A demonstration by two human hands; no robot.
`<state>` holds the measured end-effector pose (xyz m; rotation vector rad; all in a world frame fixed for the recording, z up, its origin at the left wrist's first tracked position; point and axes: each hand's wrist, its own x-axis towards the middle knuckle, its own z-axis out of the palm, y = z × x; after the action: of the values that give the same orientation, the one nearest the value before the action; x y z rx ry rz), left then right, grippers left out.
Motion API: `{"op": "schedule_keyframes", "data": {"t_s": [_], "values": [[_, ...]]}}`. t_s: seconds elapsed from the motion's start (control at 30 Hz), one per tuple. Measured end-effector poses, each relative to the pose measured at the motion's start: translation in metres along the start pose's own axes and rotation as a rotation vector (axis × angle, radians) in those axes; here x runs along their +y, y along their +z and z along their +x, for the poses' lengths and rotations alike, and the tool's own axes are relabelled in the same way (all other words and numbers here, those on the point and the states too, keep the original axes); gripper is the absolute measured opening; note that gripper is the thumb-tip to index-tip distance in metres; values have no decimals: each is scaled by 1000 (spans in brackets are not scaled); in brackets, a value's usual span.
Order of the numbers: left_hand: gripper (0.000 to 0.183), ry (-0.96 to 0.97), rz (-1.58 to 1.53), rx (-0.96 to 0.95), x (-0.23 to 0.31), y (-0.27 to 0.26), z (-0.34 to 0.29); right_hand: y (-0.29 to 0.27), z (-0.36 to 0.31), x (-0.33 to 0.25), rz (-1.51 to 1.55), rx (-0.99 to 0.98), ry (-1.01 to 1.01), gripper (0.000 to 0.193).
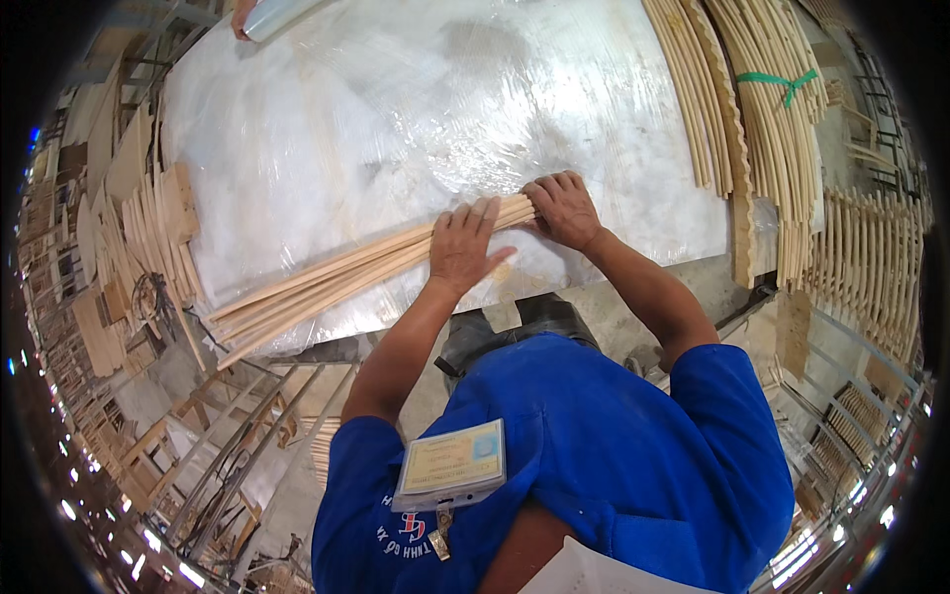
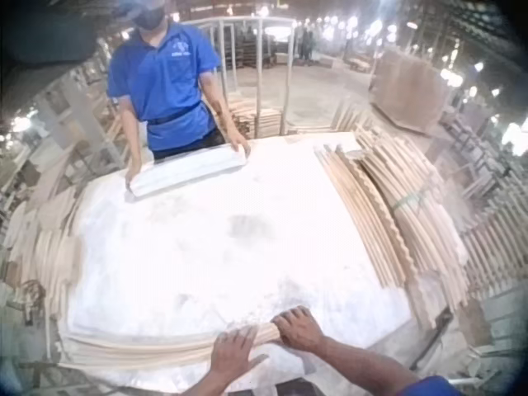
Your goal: The person gathers bundles of thin wooden sticks and wraps them tightly with clear plastic film on a white workbench. They roll the sticks to secure the film, then place the wrapped bundles aside.
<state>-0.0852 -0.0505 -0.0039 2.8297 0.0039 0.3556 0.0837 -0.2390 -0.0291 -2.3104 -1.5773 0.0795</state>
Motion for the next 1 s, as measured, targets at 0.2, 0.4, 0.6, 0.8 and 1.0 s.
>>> {"op": "schedule_keyframes", "data": {"t_s": [0.2, 0.4, 0.6, 0.8, 1.0], "values": [[54, -59, -52, -214, -30, 14, 19, -13, 10, 9, 15, -19, -30, 54], [55, -206, -203, -496, -40, -5, 48, -4, 17, 28, 64, 28, -48, 58], [61, 11, 181, 4, -13, 11, 20, 3, 31, 45, 147, -141, -37, 63], [49, -32, -60, -24, -38, 24, 34, -10, 37, 39, 216, -87, 50, 66], [26, -260, -282, -265, -46, 12, 57, -5, 13, 24, 60, 124, 13, 68]]}}
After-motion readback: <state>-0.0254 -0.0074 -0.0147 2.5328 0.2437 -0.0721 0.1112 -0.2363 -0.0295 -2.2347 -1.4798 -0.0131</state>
